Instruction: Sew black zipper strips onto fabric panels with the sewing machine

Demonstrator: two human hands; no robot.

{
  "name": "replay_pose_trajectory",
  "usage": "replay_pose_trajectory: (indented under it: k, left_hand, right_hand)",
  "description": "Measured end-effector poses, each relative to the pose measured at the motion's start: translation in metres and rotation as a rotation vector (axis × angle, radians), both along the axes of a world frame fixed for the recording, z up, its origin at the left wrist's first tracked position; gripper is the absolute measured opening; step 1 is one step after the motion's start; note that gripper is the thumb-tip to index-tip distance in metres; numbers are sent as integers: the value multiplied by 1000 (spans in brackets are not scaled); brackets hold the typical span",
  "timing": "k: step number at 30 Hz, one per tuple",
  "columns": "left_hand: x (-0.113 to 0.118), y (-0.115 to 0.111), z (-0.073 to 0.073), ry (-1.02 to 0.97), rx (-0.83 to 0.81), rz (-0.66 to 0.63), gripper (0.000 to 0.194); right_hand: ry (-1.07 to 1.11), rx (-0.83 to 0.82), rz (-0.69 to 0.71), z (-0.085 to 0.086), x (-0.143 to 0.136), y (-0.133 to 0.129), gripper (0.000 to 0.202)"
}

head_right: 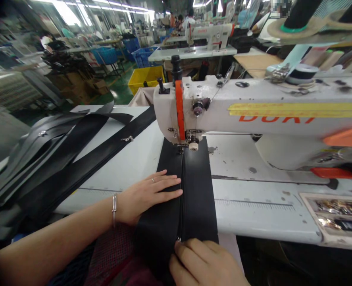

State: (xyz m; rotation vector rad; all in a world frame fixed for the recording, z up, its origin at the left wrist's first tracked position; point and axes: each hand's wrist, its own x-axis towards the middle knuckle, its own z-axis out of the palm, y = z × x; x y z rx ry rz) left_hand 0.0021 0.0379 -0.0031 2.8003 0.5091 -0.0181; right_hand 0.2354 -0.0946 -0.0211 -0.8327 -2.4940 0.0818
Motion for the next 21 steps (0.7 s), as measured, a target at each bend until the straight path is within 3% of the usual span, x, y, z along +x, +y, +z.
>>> replay_pose_trajectory:
  k: [8,13,21]
  left_hand:
    - [5,22,3,1,38,-15,83]
    - [6,33,2,8,60,-16,84]
    - [4,40,-4,-67,41,2,83]
  right_hand:
    - [-17,8,20,12,4,26,33]
    - [-15,-37,5,9,7,35,37]
    - [-45,-127,-71,0,7,43,25]
